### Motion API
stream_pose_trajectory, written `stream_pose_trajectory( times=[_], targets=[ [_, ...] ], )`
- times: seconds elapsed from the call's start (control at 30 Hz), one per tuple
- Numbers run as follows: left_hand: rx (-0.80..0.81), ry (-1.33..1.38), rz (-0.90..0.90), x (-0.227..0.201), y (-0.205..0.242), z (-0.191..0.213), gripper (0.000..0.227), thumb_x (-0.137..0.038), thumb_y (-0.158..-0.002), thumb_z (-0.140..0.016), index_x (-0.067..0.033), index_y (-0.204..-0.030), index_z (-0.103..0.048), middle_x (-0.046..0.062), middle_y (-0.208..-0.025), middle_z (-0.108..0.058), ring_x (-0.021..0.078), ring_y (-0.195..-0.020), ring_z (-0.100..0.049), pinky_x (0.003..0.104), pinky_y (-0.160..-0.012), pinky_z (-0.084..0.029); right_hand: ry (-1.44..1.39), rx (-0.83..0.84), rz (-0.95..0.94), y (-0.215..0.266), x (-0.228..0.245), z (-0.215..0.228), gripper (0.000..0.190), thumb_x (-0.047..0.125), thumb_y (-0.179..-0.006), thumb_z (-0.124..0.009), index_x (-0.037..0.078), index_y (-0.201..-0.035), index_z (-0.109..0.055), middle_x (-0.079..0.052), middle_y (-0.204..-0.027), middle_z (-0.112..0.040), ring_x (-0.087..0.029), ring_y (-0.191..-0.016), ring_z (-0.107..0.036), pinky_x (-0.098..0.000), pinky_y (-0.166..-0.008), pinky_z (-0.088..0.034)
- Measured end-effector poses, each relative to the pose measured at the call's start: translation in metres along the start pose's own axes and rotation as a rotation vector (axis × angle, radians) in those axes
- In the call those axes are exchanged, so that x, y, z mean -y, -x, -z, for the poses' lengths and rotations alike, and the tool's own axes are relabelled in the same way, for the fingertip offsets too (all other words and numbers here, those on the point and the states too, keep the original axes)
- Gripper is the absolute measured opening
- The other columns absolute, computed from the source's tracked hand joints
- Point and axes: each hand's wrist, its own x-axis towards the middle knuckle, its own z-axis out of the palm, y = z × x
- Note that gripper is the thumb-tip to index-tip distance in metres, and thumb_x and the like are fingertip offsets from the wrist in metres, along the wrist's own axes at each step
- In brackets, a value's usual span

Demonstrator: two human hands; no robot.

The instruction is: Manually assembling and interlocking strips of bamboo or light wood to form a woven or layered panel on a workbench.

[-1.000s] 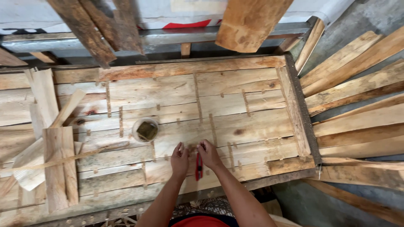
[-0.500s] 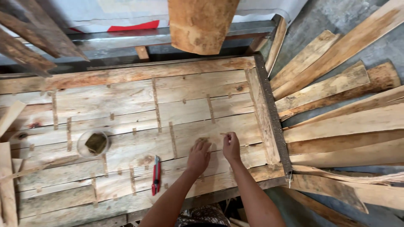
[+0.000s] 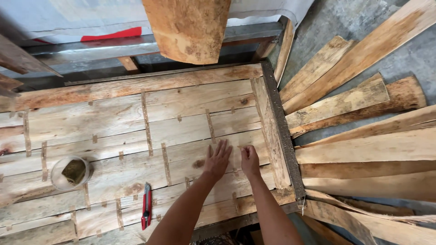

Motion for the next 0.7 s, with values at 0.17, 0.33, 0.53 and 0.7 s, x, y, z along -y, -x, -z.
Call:
stream_pose_trajectory(
  times=[0.17, 0.33, 0.53, 0.7],
  targets=[
    [-0.003, 0.007, -0.011, 0.005, -0.013, 0.027, 0.073, -0.045, -0.102, -0.049, -0.0237, -0.164, -0.017, 0.009, -0.173, 0.000, 0.0288, -0.160, 0.000, 0.063, -0.123, -0.005, -0.049, 0.022, -0.038, -0.008, -0.012, 0.001, 0.016, 0.019, -0.103, -0.061, 0.004, -0.102, -0.060, -0.001, -0.083, -0.059, -0.010, -0.073, -0.050, -0.0274, -0.068, -0.047],
    [0.050, -0.012, -0.039, 0.007, -0.020, 0.050, 0.081, -0.053, -0.096, -0.054, -0.0290, -0.165, -0.019, 0.014, -0.174, 0.000, 0.0338, -0.161, 0.000, 0.063, -0.124, -0.003, -0.124, 0.057, -0.102, -0.010, -0.013, 0.004, 0.015, 0.018, -0.104, -0.060, 0.003, -0.102, -0.060, 0.000, -0.084, -0.060, -0.008, -0.075, -0.052, -0.0261, -0.069, -0.048],
    [-0.043, 0.053, -0.045, 0.012, -0.038, 0.018, 0.077, -0.055, -0.096, -0.052, -0.0322, -0.163, -0.021, 0.013, -0.172, -0.001, 0.0361, -0.158, 0.000, 0.068, -0.121, 0.000, -0.233, 0.135, -0.194, -0.021, -0.017, 0.007, 0.012, 0.016, -0.104, -0.057, 0.003, -0.103, -0.060, -0.002, -0.087, -0.064, -0.009, -0.075, -0.054, -0.0262, -0.070, -0.049],
    [-0.034, 0.075, -0.022, 0.010, -0.032, 0.027, 0.076, -0.056, -0.096, -0.052, -0.0331, -0.163, -0.022, 0.012, -0.173, -0.001, 0.0357, -0.159, 0.001, 0.067, -0.121, 0.000, -0.284, 0.172, -0.289, -0.028, -0.032, 0.008, 0.014, 0.016, -0.104, -0.055, 0.003, -0.105, -0.058, -0.004, -0.092, -0.068, -0.011, -0.082, -0.061, -0.0280, -0.074, -0.052]
  ],
)
